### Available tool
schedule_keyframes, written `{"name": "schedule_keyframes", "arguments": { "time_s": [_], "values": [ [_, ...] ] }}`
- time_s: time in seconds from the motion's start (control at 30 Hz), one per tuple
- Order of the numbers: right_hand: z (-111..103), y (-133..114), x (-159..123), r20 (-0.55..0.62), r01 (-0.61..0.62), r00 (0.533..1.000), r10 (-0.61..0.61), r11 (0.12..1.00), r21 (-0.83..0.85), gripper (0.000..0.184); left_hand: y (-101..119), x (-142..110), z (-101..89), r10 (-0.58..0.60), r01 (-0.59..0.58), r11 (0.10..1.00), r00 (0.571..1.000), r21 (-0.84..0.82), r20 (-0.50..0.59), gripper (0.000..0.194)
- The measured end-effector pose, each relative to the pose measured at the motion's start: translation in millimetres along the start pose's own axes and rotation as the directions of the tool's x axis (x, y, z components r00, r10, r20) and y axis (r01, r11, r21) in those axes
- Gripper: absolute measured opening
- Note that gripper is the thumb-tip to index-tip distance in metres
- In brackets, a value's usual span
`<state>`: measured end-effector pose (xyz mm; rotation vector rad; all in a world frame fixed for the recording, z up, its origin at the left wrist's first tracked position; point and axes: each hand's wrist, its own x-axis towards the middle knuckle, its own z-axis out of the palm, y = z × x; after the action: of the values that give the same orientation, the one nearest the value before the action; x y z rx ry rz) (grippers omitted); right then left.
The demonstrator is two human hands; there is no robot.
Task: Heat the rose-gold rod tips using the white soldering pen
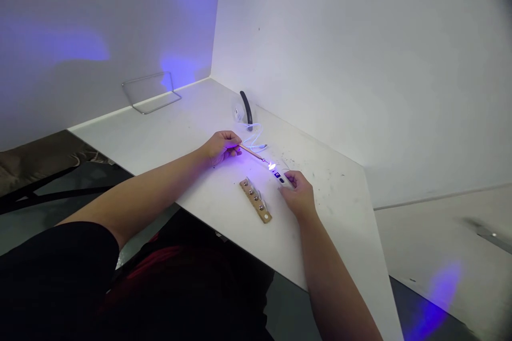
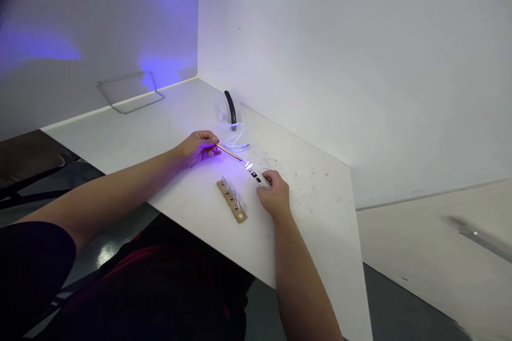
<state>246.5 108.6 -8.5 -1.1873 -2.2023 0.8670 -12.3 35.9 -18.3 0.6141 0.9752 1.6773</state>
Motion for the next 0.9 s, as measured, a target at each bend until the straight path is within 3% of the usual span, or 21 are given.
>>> {"name": "schedule_keyframes", "arguments": {
  "time_s": [0.6, 0.9],
  "values": [
    [0.6, 1.8, -0.8, -0.012, -0.002, 1.0, 0.002, 0.999, 0.05, 0.032, -1.6, 0.8, -2.7, 0.029, -0.029, 0.999, 1.0, 0.033, 0.003, 0.014],
    [1.6, 2.6, 1.1, -0.016, -0.032, 0.999, 0.035, 0.986, 0.165, 0.031, -1.5, 0.4, -2.5, 0.01, -0.01, 1.0, 1.0, -0.011, 0.002, 0.018]
  ]
}}
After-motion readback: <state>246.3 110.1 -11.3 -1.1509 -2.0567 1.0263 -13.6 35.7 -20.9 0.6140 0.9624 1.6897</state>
